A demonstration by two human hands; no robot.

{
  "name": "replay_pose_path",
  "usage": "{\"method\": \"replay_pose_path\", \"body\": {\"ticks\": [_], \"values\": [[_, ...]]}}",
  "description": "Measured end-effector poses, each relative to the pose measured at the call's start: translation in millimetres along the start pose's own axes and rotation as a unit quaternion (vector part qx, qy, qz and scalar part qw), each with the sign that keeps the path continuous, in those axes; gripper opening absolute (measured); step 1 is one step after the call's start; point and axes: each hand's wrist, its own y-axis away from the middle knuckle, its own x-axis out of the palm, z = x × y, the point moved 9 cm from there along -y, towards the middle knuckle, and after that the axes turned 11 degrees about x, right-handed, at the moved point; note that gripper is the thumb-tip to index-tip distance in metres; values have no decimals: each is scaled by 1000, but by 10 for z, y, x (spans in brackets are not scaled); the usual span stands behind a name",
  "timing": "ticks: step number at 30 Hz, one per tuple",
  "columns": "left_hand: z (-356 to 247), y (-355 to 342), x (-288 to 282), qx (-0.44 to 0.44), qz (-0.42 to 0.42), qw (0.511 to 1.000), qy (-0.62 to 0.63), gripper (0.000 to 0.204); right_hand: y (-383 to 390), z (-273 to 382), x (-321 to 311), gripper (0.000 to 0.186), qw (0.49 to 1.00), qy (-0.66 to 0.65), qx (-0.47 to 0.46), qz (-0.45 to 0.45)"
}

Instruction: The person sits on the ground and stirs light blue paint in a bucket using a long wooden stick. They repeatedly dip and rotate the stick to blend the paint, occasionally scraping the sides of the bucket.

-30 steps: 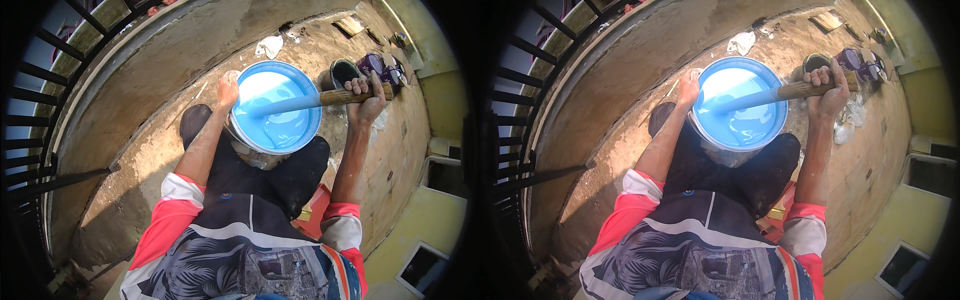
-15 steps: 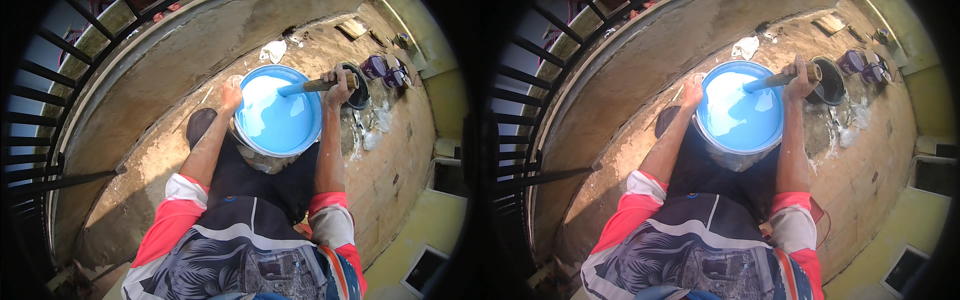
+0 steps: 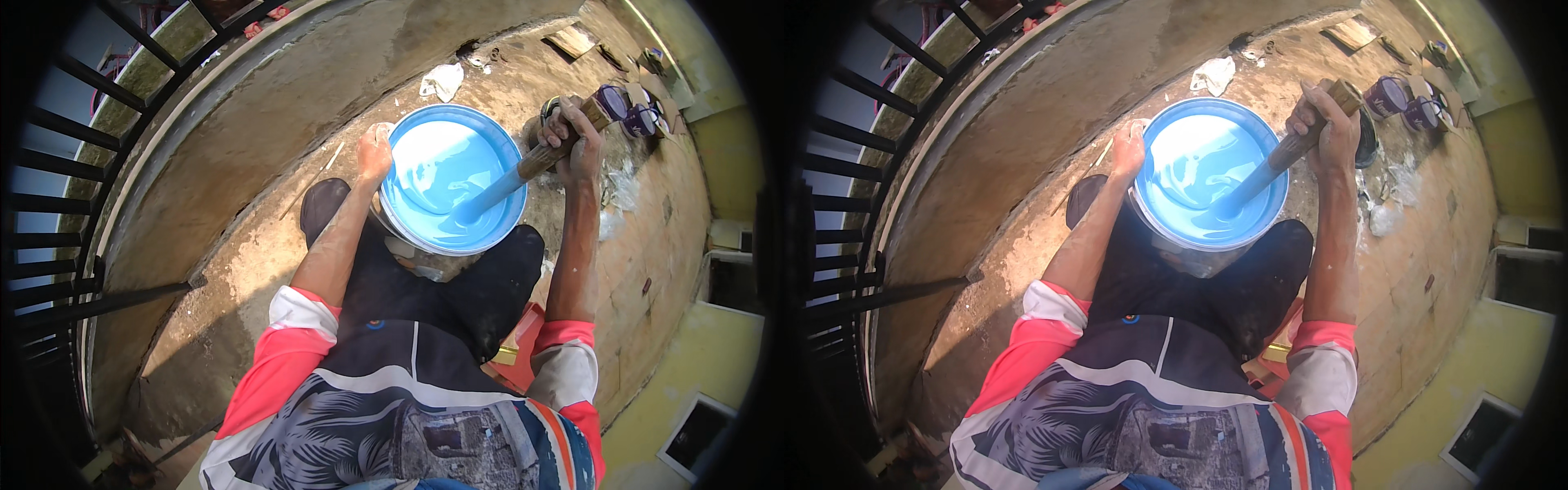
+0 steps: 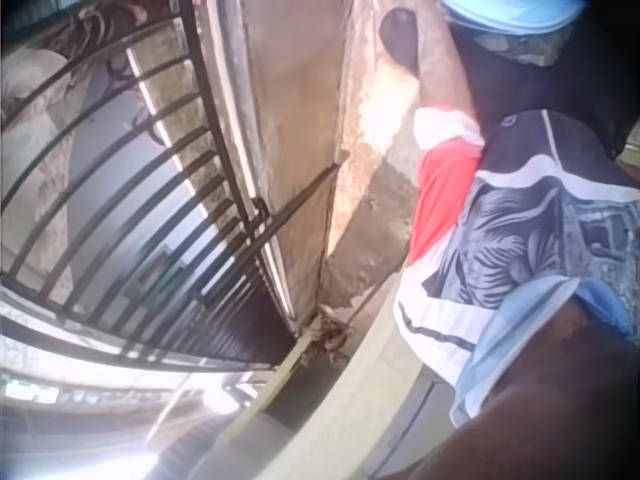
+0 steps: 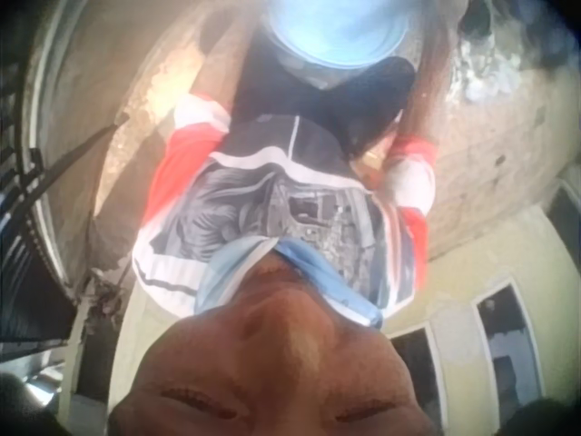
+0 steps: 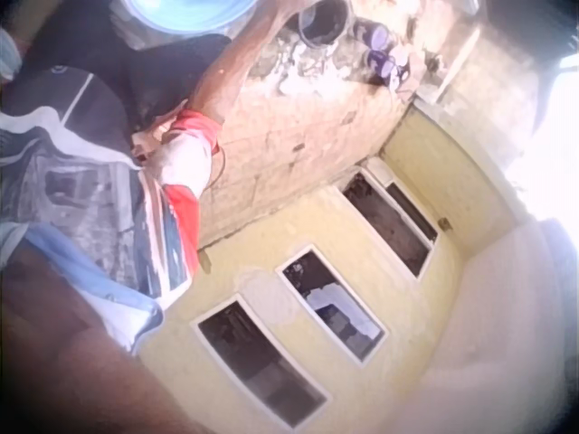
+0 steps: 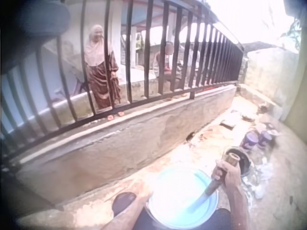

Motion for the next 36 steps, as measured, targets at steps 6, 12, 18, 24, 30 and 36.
{"method": "replay_pose_path", "body": {"ticks": [6,12,18,24,30,36], "values": [[44,-21,-1,6,10,1000,-28,36,340,1176,466,15,985,30,-100,138],[-85,-15,-52,31,9,999,-18,36,150,530,667,16,973,69,-169,143],[-64,-23,-58,44,10,999,-12,36,-180,-712,122,24,977,166,-105,81],[-42,11,-30,5,17,1000,-3,36,61,-1266,-722,23,994,77,-8,-83],[69,-1,-20,16,6,1000,-7,36,519,-799,-413,19,992,-95,-19,-84],[15,-14,-46,36,10,999,-24,36,399,48,153,15,986,-103,-126,19]]}}
